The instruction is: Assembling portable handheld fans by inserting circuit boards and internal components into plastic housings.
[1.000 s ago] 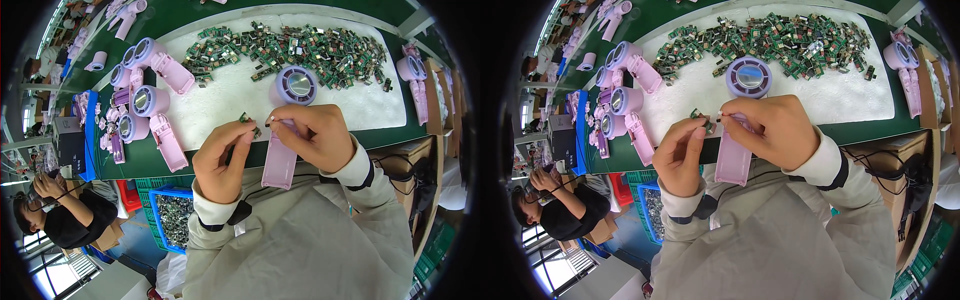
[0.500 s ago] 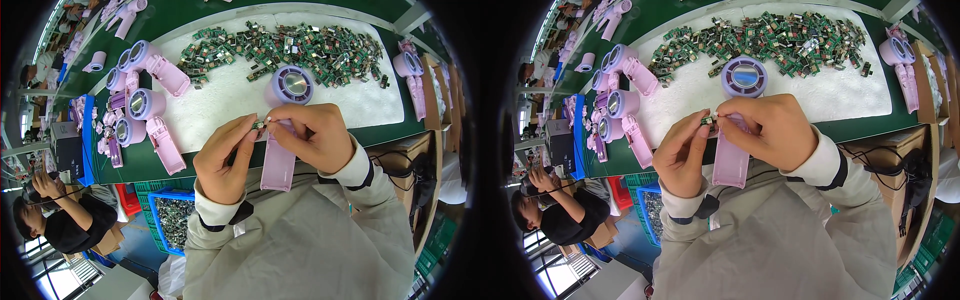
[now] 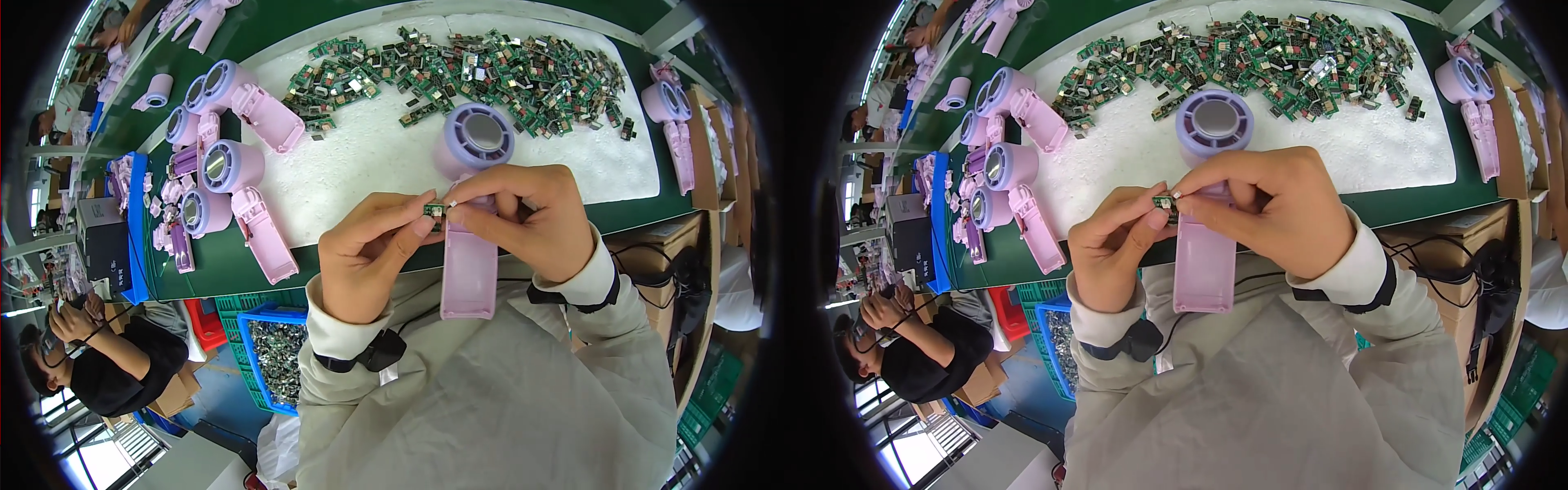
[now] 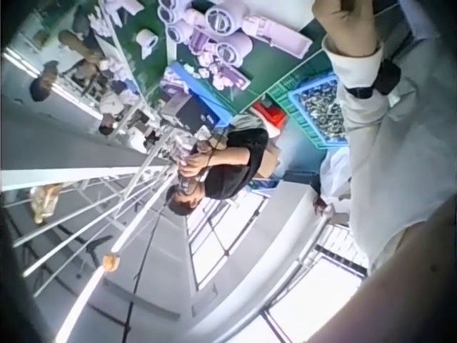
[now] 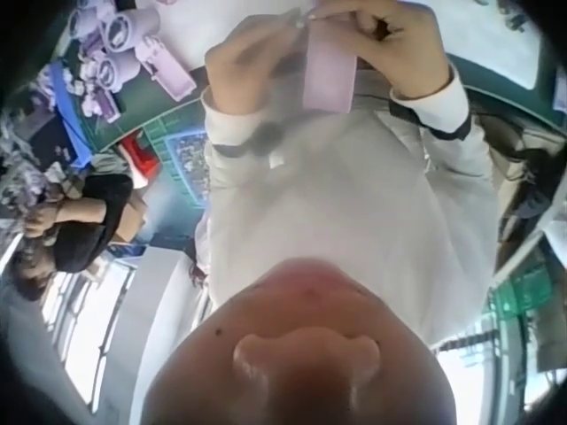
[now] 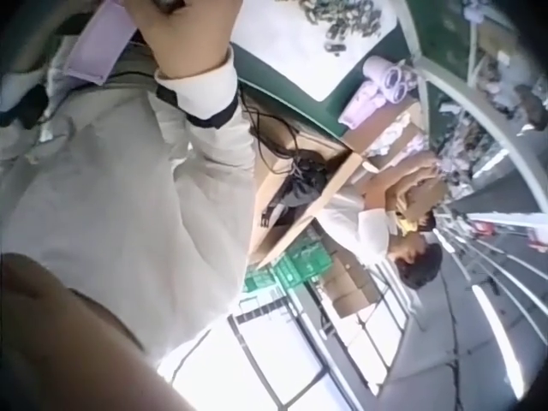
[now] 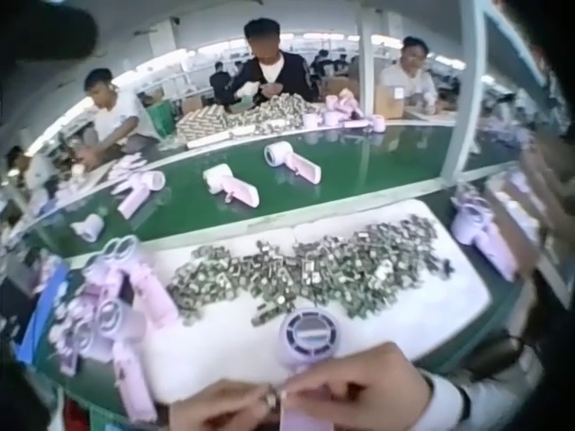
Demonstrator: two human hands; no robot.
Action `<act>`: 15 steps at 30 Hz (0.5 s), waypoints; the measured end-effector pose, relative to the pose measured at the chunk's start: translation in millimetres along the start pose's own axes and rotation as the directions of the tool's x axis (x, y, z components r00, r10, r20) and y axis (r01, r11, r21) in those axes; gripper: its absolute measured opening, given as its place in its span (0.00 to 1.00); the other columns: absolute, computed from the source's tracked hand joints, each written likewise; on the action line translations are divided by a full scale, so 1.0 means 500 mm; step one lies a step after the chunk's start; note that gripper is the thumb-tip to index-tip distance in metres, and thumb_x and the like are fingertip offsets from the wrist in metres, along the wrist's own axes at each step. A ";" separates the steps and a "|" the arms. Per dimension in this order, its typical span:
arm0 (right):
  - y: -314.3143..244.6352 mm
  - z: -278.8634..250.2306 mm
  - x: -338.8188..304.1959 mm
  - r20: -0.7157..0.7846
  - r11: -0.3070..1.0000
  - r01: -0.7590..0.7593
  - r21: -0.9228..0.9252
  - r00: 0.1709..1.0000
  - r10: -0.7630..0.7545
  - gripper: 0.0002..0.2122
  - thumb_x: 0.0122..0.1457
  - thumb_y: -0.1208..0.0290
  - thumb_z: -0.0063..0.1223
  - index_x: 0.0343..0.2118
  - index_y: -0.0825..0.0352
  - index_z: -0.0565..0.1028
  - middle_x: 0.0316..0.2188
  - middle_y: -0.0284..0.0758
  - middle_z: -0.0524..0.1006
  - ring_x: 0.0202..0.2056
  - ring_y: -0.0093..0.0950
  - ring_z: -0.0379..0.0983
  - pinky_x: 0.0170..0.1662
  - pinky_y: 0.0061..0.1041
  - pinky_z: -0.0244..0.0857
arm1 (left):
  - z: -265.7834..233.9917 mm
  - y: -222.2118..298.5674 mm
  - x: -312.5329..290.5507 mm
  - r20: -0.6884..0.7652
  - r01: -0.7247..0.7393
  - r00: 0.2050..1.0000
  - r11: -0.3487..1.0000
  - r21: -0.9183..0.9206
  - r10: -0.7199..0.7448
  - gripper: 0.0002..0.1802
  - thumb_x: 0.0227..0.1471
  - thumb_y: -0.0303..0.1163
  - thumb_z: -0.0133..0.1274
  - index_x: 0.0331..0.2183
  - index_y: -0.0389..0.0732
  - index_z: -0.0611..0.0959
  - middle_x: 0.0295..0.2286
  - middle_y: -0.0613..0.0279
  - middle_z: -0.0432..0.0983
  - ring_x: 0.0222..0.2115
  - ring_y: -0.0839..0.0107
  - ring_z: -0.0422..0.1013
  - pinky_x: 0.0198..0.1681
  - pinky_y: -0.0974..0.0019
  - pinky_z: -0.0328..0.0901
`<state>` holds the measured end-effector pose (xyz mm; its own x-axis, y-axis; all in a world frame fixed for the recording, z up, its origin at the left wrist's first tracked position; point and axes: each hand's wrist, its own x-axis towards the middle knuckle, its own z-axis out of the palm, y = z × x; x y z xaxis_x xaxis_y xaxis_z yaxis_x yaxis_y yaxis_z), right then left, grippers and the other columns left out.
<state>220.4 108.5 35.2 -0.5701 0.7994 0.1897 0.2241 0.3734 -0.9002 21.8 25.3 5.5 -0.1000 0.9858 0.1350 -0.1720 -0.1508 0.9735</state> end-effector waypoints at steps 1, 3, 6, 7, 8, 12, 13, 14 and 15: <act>0.002 -0.002 -0.001 0.015 0.997 -0.037 0.064 0.999 0.036 0.07 0.56 0.78 0.65 0.38 0.65 0.83 0.11 0.22 0.56 0.16 0.12 0.52 0.21 0.19 0.45 | -0.005 -0.002 0.001 0.035 0.043 0.999 0.997 -0.058 -0.041 0.15 0.58 0.14 0.54 0.47 0.34 0.84 0.44 0.49 0.77 0.44 0.63 0.77 0.47 0.62 0.78; 0.005 -0.006 -0.004 0.052 0.975 -0.115 0.190 0.993 0.106 0.08 0.55 0.78 0.66 0.38 0.65 0.83 0.12 0.20 0.54 0.18 0.11 0.50 0.23 0.18 0.44 | -0.011 -0.007 0.002 0.109 0.134 0.987 0.976 -0.170 -0.116 0.15 0.58 0.14 0.54 0.47 0.33 0.84 0.44 0.49 0.77 0.44 0.62 0.77 0.47 0.59 0.79; 0.009 -0.012 -0.006 0.074 0.964 -0.150 0.218 0.988 0.137 0.08 0.55 0.78 0.67 0.38 0.65 0.83 0.13 0.19 0.54 0.18 0.11 0.49 0.23 0.18 0.43 | -0.012 -0.020 0.005 0.131 0.107 0.988 0.977 -0.183 -0.083 0.15 0.58 0.14 0.54 0.47 0.33 0.83 0.43 0.49 0.77 0.44 0.63 0.77 0.46 0.60 0.79; 0.009 -0.013 -0.005 0.085 0.958 -0.165 0.233 0.985 0.149 0.08 0.55 0.78 0.67 0.38 0.65 0.83 0.13 0.19 0.54 0.18 0.11 0.49 0.23 0.18 0.43 | -0.013 -0.023 0.005 0.142 0.091 0.988 0.978 -0.188 -0.065 0.15 0.58 0.14 0.54 0.47 0.33 0.83 0.43 0.50 0.77 0.44 0.63 0.77 0.46 0.60 0.80; 0.012 -0.011 -0.004 0.087 0.959 -0.166 0.231 0.985 0.150 0.08 0.55 0.78 0.67 0.38 0.65 0.83 0.13 0.19 0.54 0.18 0.11 0.49 0.23 0.18 0.43 | -0.013 -0.025 0.005 0.140 0.091 0.988 0.978 -0.190 -0.065 0.15 0.58 0.14 0.54 0.47 0.33 0.83 0.43 0.50 0.77 0.44 0.63 0.77 0.46 0.60 0.80; 0.022 -0.006 -0.007 0.060 0.973 -0.127 0.190 0.991 0.118 0.10 0.55 0.78 0.67 0.41 0.65 0.83 0.14 0.19 0.53 0.19 0.11 0.49 0.23 0.17 0.43 | -0.003 -0.029 0.000 0.113 0.030 0.993 0.994 -0.108 -0.018 0.15 0.58 0.14 0.54 0.47 0.33 0.83 0.41 0.50 0.77 0.44 0.63 0.77 0.45 0.61 0.79; 0.020 -0.007 -0.008 0.065 0.968 -0.150 0.202 0.988 0.139 0.11 0.55 0.78 0.67 0.42 0.65 0.83 0.14 0.19 0.55 0.18 0.11 0.50 0.23 0.18 0.44 | 0.003 -0.027 -0.002 0.092 0.032 0.996 0.994 -0.107 -0.022 0.16 0.58 0.14 0.54 0.48 0.33 0.83 0.42 0.50 0.77 0.44 0.63 0.77 0.46 0.62 0.79; 0.019 -0.008 -0.008 0.066 0.963 -0.169 0.212 0.985 0.158 0.12 0.55 0.78 0.67 0.43 0.65 0.83 0.14 0.20 0.57 0.18 0.11 0.51 0.23 0.18 0.45 | 0.007 -0.025 -0.001 0.074 0.032 0.997 0.994 -0.105 -0.024 0.16 0.58 0.14 0.54 0.48 0.33 0.82 0.42 0.50 0.77 0.44 0.64 0.77 0.46 0.62 0.78; 0.018 -0.009 -0.007 0.067 0.957 -0.188 0.223 0.982 0.177 0.12 0.55 0.79 0.66 0.44 0.66 0.83 0.13 0.20 0.59 0.18 0.11 0.52 0.22 0.18 0.45 | 0.010 -0.023 0.000 0.056 0.031 0.998 0.994 -0.103 -0.025 0.16 0.58 0.14 0.54 0.48 0.32 0.82 0.42 0.50 0.77 0.43 0.64 0.77 0.46 0.63 0.78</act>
<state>228.2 111.3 28.2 -0.5730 0.8196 0.0005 0.1452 0.1021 -0.9841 28.7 27.5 -4.9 -0.0403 0.9919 0.1203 -0.2754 -0.1268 0.9529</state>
